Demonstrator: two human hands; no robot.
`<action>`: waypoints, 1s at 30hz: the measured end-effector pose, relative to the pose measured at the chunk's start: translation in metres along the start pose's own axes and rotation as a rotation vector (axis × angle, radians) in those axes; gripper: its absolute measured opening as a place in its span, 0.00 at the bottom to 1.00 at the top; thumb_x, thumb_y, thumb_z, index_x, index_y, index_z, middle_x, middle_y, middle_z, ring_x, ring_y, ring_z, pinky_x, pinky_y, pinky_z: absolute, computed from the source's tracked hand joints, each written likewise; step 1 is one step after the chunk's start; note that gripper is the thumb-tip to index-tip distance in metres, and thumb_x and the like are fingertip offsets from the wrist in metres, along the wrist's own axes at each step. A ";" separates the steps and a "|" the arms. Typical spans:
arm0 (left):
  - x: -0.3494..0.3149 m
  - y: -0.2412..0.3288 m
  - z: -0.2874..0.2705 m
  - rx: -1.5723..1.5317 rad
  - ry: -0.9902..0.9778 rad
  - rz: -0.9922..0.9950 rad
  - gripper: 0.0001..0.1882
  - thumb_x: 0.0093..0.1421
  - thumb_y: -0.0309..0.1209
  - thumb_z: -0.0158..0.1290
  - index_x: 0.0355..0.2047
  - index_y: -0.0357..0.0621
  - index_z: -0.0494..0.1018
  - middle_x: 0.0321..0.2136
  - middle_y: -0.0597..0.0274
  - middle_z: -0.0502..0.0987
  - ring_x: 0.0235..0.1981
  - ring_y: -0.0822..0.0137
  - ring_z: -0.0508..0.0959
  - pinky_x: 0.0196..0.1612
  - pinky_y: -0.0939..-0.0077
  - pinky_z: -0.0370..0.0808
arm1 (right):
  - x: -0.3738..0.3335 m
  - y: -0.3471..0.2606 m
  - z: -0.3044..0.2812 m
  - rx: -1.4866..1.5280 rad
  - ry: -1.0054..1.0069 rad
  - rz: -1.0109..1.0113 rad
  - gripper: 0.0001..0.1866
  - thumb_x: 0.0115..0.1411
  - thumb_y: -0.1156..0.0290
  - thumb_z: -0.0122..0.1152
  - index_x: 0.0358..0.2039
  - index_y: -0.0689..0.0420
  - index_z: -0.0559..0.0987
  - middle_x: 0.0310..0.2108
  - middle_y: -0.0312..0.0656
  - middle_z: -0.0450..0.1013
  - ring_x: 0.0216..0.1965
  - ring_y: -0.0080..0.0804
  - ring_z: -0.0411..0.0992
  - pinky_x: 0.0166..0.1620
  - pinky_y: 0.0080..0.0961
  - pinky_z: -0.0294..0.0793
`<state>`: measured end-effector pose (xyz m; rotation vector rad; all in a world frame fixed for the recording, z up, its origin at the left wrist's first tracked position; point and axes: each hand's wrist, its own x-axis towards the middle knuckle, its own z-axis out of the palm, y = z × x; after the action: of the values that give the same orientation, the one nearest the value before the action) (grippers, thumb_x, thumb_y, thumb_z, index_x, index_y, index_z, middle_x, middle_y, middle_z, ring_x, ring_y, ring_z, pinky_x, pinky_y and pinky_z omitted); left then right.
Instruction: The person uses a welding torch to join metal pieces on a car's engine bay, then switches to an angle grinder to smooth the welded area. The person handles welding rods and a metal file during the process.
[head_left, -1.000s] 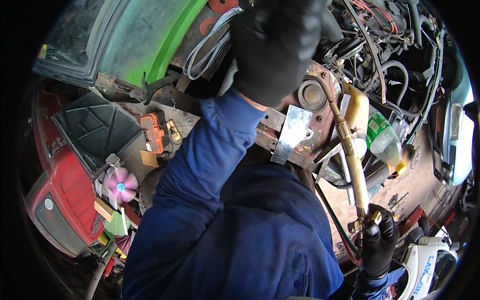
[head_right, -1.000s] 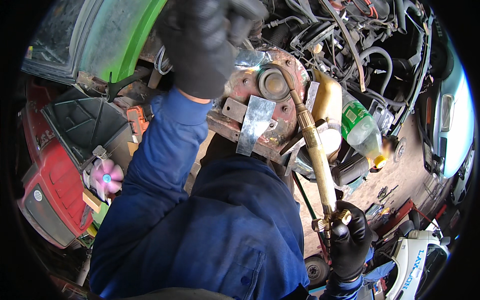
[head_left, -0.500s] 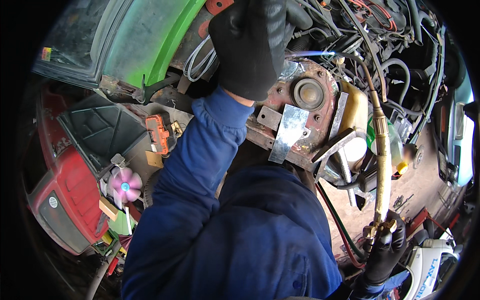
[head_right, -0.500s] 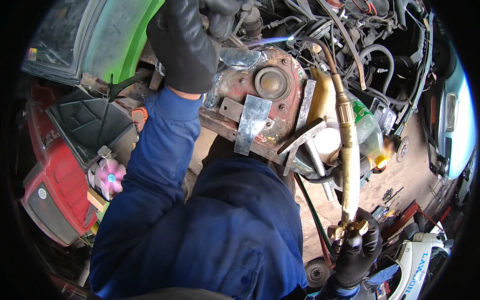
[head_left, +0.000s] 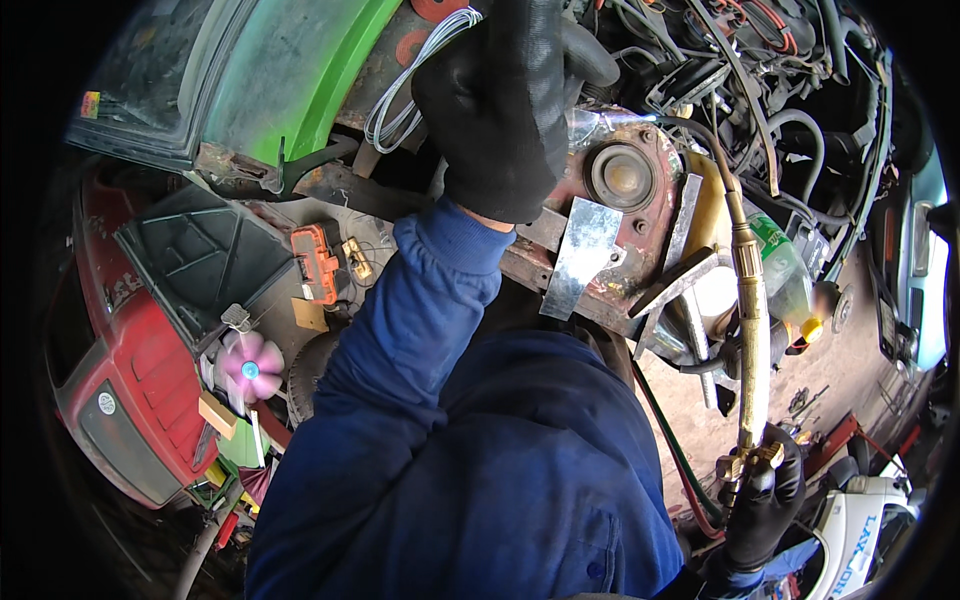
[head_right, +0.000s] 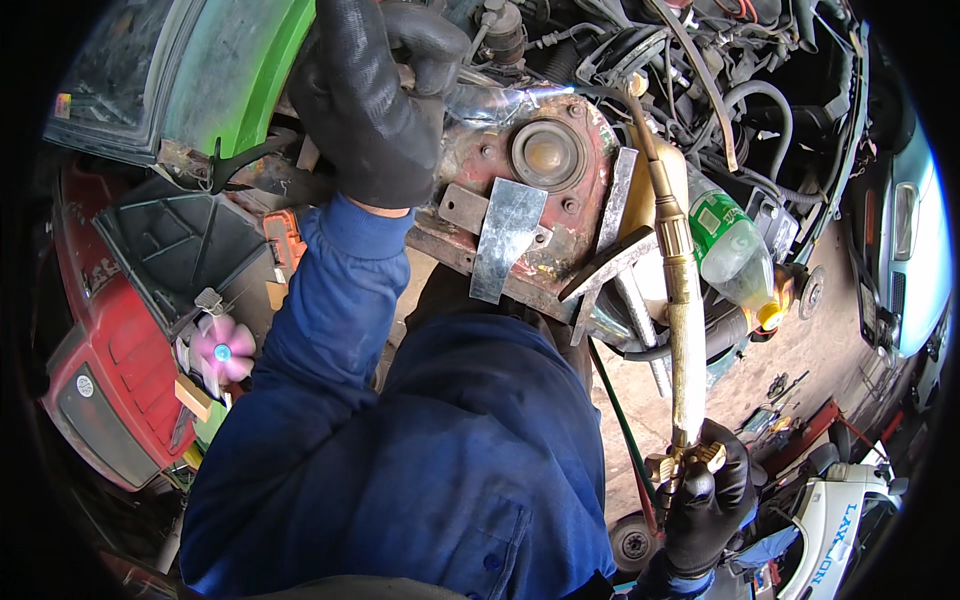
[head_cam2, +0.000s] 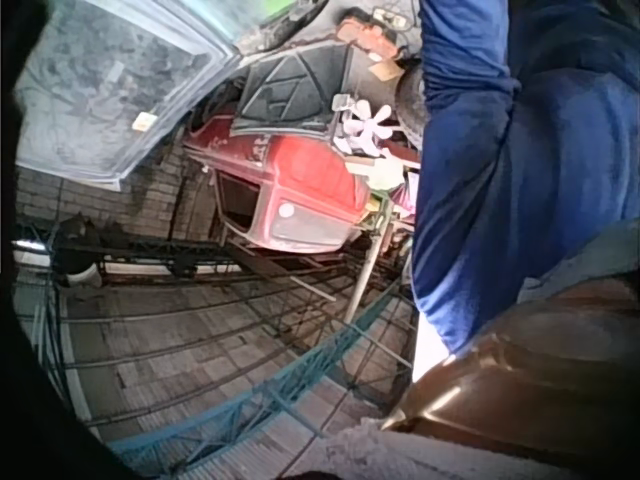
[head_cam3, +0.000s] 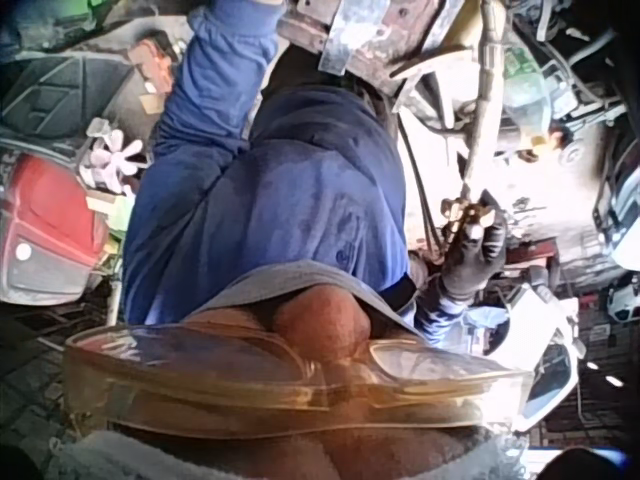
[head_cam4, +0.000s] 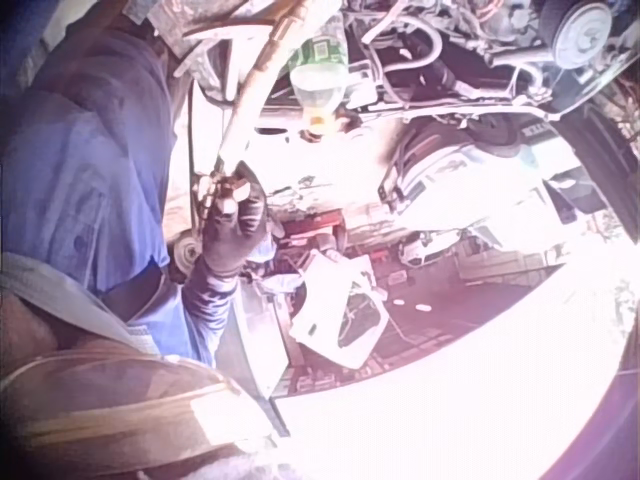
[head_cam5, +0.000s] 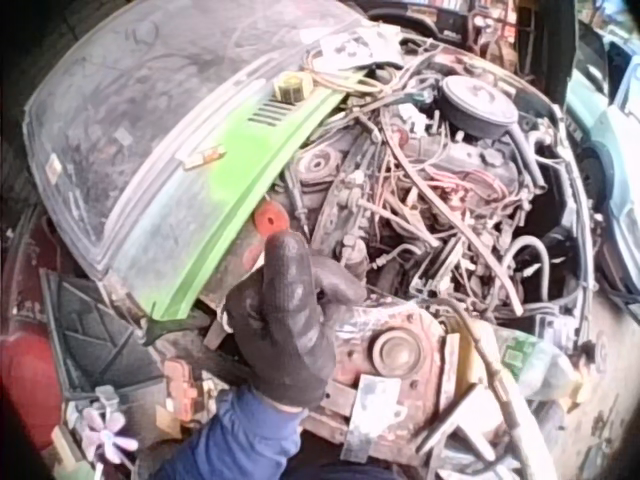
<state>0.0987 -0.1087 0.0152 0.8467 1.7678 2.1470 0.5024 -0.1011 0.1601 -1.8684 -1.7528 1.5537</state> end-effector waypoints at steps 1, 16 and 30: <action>0.001 -0.003 0.002 -0.022 0.004 0.060 0.36 0.80 0.53 0.46 0.21 0.37 0.77 0.20 0.58 0.80 0.17 0.69 0.74 0.24 0.71 0.69 | 0.000 0.001 0.000 0.010 -0.014 0.005 0.35 0.70 0.44 0.69 0.56 0.69 0.80 0.40 0.43 0.81 0.37 0.27 0.80 0.39 0.26 0.83; 0.019 -0.010 0.012 -0.031 0.069 0.164 0.36 0.77 0.56 0.51 0.20 0.38 0.76 0.17 0.59 0.77 0.15 0.72 0.70 0.21 0.73 0.62 | -0.001 0.000 0.026 0.094 -0.077 0.054 0.33 0.71 0.51 0.70 0.59 0.71 0.76 0.41 0.44 0.79 0.36 0.30 0.81 0.41 0.32 0.86; 0.019 -0.006 0.005 -0.212 -0.022 -0.131 0.35 0.79 0.54 0.49 0.20 0.39 0.77 0.16 0.59 0.78 0.17 0.71 0.75 0.21 0.73 0.66 | -0.002 0.001 0.043 0.133 -0.085 0.072 0.35 0.69 0.48 0.71 0.59 0.70 0.78 0.42 0.43 0.80 0.39 0.28 0.80 0.43 0.34 0.87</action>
<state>0.0856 -0.0930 0.0152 0.6802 1.5065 2.1810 0.4720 -0.1251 0.1407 -1.8464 -1.5869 1.7546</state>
